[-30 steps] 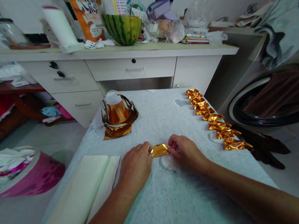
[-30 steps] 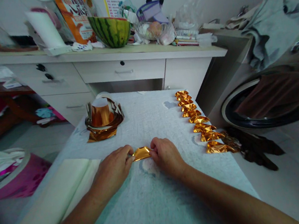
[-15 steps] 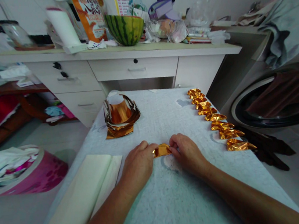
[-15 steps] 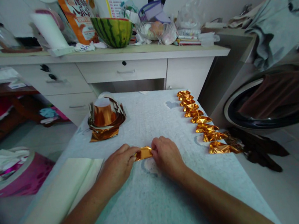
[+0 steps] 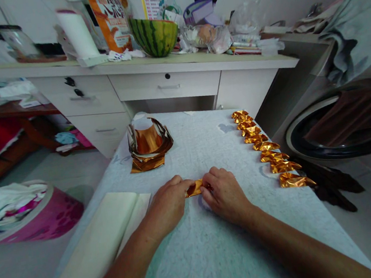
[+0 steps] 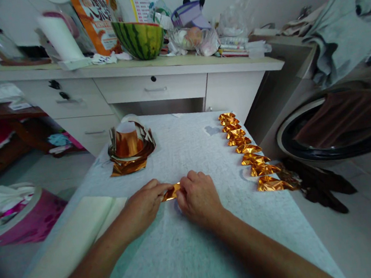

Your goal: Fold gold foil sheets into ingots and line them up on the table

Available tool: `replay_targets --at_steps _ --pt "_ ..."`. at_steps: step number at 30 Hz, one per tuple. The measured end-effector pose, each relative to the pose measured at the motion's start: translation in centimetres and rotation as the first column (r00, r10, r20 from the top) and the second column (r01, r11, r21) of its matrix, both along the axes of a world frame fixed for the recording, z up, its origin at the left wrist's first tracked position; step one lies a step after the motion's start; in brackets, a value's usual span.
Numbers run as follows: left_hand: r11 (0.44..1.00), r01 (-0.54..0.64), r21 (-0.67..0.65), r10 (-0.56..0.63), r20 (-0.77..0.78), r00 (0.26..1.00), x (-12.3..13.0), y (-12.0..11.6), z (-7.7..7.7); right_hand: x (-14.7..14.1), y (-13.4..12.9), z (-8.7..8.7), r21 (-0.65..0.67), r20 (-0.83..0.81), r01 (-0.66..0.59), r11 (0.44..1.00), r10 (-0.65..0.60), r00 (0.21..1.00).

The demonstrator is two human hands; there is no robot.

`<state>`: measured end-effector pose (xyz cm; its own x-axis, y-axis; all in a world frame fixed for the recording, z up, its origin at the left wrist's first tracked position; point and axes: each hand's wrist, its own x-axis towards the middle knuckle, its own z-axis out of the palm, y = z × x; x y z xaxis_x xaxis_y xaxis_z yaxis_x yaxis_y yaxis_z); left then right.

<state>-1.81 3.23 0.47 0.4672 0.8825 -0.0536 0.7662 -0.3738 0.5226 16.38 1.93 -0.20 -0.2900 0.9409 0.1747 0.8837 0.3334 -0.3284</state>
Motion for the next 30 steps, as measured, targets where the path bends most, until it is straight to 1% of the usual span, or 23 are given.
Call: replay_targets --at_steps 3,6,11,19,25,30 --pt "1.000 0.014 -0.026 -0.014 0.027 1.000 -0.22 0.12 0.00 -0.50 0.00 0.34 0.000 0.053 0.027 1.000 -0.027 0.998" --pt "0.999 0.026 -0.034 -0.024 0.056 0.998 -0.42 0.18 0.10 -0.68 0.10 0.14 0.013 0.094 0.044 0.999 -0.045 0.995" --pt "0.998 0.052 -0.025 -0.049 0.102 0.994 -0.59 0.23 0.25 -0.64 0.06 -0.18 0.034 0.111 0.047 0.998 -0.050 0.993" --pt "0.998 0.054 -0.043 -0.048 0.119 0.992 -0.73 0.71 -0.24 -0.81 0.01 0.02 -0.003 0.134 0.067 0.998 -0.066 0.989" --pt "0.999 0.039 -0.028 -0.036 0.096 0.995 -0.52 0.71 -0.28 -0.74 -0.03 -0.20 0.016 0.143 0.080 0.997 -0.081 0.986" --pt "1.000 0.004 -0.002 -0.004 0.056 0.998 -0.19 0.54 -0.18 -0.69 0.04 -0.22 0.026 0.146 0.080 0.996 -0.083 0.986"
